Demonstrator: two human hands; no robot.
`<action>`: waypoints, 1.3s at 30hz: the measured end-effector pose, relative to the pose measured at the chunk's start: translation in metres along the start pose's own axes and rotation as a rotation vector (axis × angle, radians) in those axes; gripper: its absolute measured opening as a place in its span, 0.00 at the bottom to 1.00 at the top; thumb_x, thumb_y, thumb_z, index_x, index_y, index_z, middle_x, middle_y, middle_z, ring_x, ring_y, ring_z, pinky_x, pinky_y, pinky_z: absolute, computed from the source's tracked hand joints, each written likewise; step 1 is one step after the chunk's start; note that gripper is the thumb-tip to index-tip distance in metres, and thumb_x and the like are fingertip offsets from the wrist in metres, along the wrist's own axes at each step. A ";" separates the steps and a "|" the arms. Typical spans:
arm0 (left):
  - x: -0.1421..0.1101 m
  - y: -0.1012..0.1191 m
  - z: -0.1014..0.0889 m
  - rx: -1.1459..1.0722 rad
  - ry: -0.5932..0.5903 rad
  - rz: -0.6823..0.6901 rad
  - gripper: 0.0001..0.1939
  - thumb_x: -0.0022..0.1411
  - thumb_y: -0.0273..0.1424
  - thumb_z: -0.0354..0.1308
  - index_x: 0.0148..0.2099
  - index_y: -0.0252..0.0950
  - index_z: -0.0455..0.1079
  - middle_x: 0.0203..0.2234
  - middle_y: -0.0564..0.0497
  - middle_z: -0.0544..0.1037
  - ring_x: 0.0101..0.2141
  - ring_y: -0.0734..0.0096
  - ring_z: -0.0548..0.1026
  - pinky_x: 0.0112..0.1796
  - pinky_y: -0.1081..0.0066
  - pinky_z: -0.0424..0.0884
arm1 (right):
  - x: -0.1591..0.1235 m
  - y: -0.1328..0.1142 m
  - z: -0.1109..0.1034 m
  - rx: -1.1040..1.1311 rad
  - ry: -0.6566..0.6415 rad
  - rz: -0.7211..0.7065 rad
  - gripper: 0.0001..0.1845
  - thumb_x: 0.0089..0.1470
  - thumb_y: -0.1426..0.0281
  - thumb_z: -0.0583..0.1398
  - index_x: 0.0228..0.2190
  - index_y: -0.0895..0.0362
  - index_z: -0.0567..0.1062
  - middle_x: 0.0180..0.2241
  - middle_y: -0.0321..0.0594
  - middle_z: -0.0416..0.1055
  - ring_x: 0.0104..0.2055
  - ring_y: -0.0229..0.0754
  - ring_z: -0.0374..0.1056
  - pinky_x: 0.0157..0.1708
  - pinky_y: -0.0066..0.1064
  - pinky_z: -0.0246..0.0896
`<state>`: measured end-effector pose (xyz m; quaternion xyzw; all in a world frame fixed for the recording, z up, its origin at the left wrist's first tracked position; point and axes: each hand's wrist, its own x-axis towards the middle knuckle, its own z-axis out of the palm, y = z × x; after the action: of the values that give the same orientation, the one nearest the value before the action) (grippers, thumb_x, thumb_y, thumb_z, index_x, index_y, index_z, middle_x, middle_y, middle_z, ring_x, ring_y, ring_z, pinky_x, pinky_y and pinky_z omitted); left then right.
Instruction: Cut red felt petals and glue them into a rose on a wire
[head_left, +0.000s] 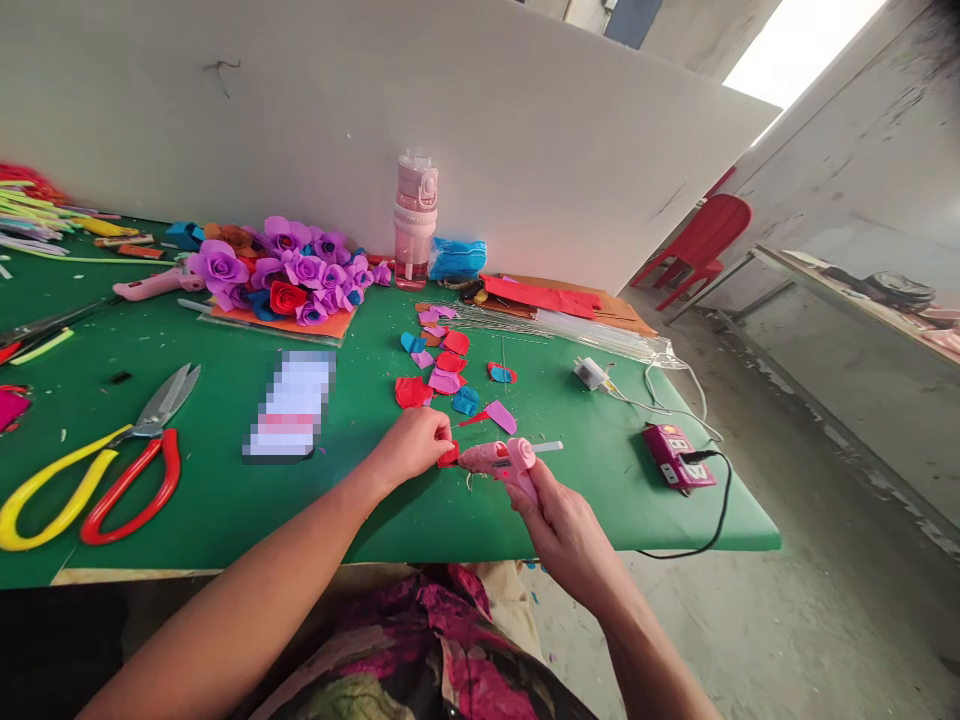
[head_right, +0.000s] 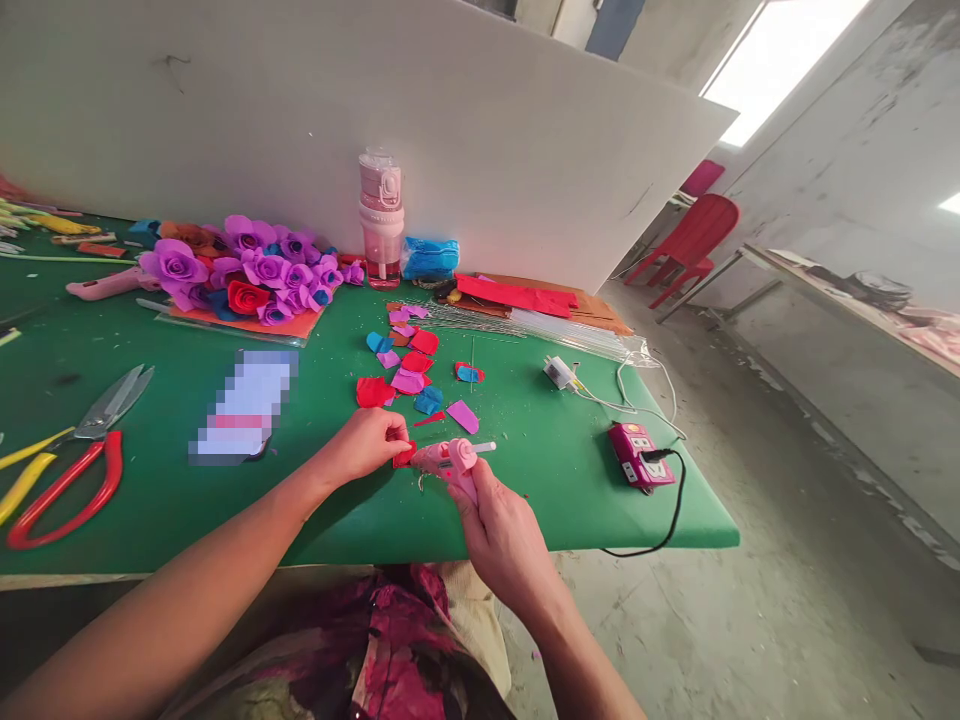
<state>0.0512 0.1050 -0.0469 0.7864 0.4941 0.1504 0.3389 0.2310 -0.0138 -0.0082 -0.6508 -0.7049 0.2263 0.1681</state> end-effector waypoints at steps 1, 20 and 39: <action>0.000 0.001 0.000 0.001 -0.003 -0.005 0.07 0.47 0.23 0.54 0.21 0.34 0.70 0.18 0.53 0.75 0.23 0.73 0.70 0.24 0.75 0.58 | -0.001 0.000 -0.001 0.002 -0.001 0.007 0.16 0.61 0.64 0.45 0.47 0.56 0.62 0.26 0.38 0.71 0.25 0.42 0.66 0.24 0.28 0.55; 0.000 0.001 0.000 0.002 -0.011 -0.010 0.07 0.48 0.23 0.54 0.21 0.34 0.70 0.19 0.52 0.76 0.23 0.72 0.71 0.25 0.75 0.59 | -0.004 0.003 -0.009 0.070 0.042 -0.015 0.18 0.62 0.64 0.45 0.51 0.56 0.61 0.25 0.37 0.70 0.24 0.40 0.65 0.25 0.28 0.56; 0.001 -0.001 0.000 0.016 0.001 0.013 0.06 0.49 0.25 0.55 0.23 0.34 0.72 0.19 0.52 0.75 0.23 0.72 0.70 0.24 0.75 0.59 | -0.002 -0.005 -0.006 -0.221 0.072 -0.078 0.11 0.60 0.67 0.45 0.39 0.57 0.65 0.26 0.40 0.72 0.24 0.43 0.69 0.22 0.28 0.53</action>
<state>0.0509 0.1061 -0.0482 0.7922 0.4903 0.1489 0.3314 0.2303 -0.0152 -0.0005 -0.6453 -0.7437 0.1170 0.1293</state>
